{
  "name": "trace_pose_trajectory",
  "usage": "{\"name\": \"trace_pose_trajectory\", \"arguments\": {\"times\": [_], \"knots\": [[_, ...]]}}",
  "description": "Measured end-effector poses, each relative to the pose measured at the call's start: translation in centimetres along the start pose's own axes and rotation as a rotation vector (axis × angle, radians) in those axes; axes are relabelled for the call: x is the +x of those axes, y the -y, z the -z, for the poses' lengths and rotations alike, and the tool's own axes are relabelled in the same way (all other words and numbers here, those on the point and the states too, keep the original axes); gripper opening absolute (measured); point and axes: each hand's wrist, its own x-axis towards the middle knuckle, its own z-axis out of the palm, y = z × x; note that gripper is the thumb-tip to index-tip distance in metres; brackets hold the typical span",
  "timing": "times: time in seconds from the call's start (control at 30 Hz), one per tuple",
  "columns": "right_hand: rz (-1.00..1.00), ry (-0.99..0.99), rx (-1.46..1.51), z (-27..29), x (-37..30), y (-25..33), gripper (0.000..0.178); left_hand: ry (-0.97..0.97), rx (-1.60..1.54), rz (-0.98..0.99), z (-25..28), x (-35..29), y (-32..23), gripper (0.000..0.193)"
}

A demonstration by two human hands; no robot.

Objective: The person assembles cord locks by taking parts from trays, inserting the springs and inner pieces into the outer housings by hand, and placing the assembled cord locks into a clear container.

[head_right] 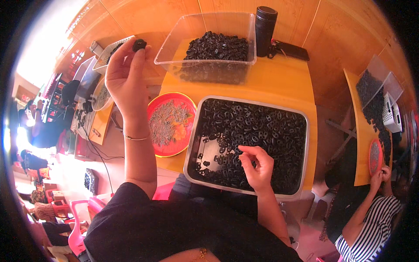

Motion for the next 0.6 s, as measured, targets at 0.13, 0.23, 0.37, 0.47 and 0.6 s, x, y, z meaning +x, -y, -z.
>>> {"name": "trace_pose_trajectory", "arguments": {"times": [0.13, 0.23, 0.37, 0.47, 0.6], "knots": [[0.032, -0.001, -0.078, 0.0, 0.0, -0.1, 0.019, -0.032, 0.048, -0.094, 0.2, 1.0, -0.1, 0.024], [0.047, 0.002, -0.106, -0.1, 0.0, 0.0, 0.018, -0.050, 0.011, -0.113, 0.2, 1.6, -0.4, 0.025], [0.043, -0.005, -0.103, -0.2, 0.0, 0.0, 0.018, -0.063, 0.019, -0.173, -0.2, 1.9, -0.7, 0.024], [0.041, -0.021, -0.112, -0.2, 0.0, 0.0, 0.017, -0.075, 0.022, -0.187, -0.4, 1.8, -0.7, 0.023], [0.049, -0.021, -0.124, -0.3, 0.1, 0.0, 0.017, -0.083, 0.057, -0.202, -0.2, 1.8, -0.6, 0.023]]}}
